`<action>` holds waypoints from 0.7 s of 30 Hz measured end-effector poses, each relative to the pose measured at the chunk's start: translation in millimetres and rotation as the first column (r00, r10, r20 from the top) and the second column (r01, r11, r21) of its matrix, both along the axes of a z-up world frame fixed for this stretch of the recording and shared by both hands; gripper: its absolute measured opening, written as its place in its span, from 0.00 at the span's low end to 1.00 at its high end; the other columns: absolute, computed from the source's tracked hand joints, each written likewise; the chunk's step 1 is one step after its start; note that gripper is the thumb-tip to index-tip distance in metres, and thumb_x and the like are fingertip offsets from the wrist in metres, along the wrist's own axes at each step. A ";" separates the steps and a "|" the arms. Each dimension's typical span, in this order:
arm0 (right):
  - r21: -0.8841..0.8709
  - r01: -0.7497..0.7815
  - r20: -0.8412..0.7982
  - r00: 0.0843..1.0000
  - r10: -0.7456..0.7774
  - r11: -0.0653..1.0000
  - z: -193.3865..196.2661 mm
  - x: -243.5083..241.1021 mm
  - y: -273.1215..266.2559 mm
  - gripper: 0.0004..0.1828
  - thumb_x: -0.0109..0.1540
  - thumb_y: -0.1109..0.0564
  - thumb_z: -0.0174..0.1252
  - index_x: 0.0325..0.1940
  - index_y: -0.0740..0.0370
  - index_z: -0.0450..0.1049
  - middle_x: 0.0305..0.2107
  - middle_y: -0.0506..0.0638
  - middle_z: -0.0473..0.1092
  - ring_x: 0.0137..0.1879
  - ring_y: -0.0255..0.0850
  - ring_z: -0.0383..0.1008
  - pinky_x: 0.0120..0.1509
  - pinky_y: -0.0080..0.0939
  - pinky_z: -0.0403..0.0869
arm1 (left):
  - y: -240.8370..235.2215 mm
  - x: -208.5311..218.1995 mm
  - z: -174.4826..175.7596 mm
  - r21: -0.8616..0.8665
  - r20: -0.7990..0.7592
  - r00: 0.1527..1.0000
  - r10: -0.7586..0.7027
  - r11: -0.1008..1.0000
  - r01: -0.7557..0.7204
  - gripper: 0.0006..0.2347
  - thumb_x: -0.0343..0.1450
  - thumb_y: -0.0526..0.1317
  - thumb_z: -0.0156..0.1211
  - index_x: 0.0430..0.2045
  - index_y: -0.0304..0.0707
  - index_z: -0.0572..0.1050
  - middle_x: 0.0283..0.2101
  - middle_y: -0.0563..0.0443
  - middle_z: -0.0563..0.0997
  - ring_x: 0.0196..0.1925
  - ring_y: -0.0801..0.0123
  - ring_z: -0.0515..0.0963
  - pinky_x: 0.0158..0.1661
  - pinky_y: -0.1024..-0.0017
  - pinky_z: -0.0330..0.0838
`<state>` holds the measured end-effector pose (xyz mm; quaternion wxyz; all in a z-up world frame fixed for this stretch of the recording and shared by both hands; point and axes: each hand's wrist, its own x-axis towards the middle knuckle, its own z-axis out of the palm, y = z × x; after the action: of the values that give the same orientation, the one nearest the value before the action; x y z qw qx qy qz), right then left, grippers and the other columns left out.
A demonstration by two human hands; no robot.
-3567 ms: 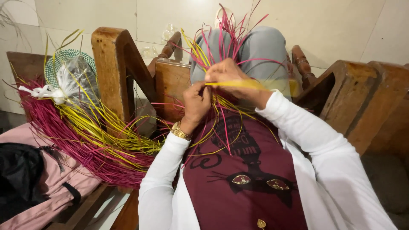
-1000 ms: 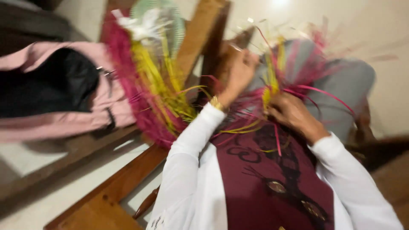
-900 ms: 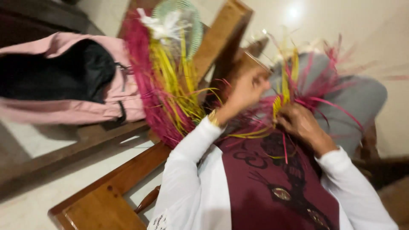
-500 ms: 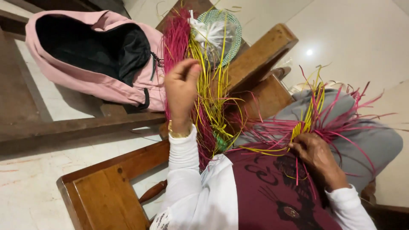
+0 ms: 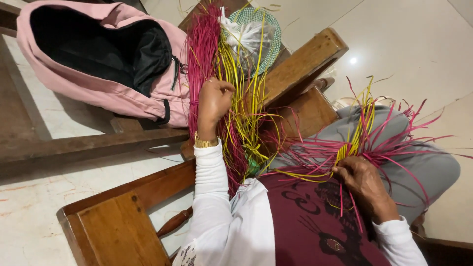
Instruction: The person is weaving or braiding long, colorful fibers to create a decorative craft item.
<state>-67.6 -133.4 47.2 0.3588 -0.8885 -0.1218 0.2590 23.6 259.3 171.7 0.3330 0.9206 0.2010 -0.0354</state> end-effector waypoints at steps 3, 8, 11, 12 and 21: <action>0.025 -0.006 0.055 0.998 0.004 1.000 -2.0 0.0 -0.6 0.08 0.56 0.52 0.59 0.29 0.59 0.76 0.25 0.48 0.74 0.37 0.44 0.73 0.44 0.42 0.68 | -5.3 2.8 -5.4 0.036 -0.150 0.985 -0.088 0.995 0.095 0.10 0.66 0.28 0.53 0.30 0.39 0.82 0.40 0.46 0.84 0.16 0.79 0.72 0.58 0.62 0.70; -0.020 0.006 -0.015 1.000 -0.006 1.000 17.6 3.5 5.3 0.11 0.57 0.51 0.58 0.27 0.61 0.75 0.24 0.49 0.72 0.35 0.44 0.71 0.42 0.42 0.66 | -1.3 2.6 -32.3 0.252 -0.116 0.993 -0.020 0.966 0.049 0.10 0.62 0.26 0.53 0.09 0.39 0.77 0.17 0.52 0.78 0.28 0.63 0.80 0.51 0.58 0.77; 0.002 -0.010 0.040 0.999 0.010 1.000 3.9 0.7 1.4 0.10 0.57 0.51 0.58 0.27 0.60 0.75 0.23 0.49 0.72 0.35 0.45 0.72 0.42 0.43 0.67 | -2.2 2.2 -33.9 0.264 -0.120 0.993 -0.007 0.964 0.039 0.08 0.62 0.30 0.61 0.11 0.41 0.79 0.18 0.52 0.80 0.28 0.66 0.81 0.49 0.60 0.77; 0.002 -0.009 0.042 0.999 0.009 1.000 -5.5 -2.5 -0.2 0.10 0.57 0.51 0.58 0.27 0.60 0.75 0.23 0.49 0.72 0.35 0.45 0.72 0.42 0.43 0.67 | 5.1 0.6 -48.5 0.263 -0.119 0.993 -0.008 0.964 0.039 0.08 0.62 0.30 0.61 0.11 0.41 0.79 0.18 0.52 0.80 0.28 0.66 0.81 0.49 0.60 0.77; 0.031 0.098 0.107 0.989 -0.100 0.995 -12.0 -6.6 -0.3 0.07 0.53 0.49 0.64 0.29 0.52 0.79 0.28 0.54 0.76 0.45 0.52 0.75 0.51 0.49 0.72 | 30.3 -5.8 -86.9 0.169 0.007 0.998 -0.063 0.984 0.061 0.08 0.57 0.30 0.57 0.05 0.42 0.72 0.20 0.41 0.72 0.31 0.44 0.77 0.36 0.59 0.73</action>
<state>-74.2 -133.6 35.2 0.3753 -0.9015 -0.1000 0.1908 17.8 289.7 84.8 0.2536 0.9515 0.1727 -0.0229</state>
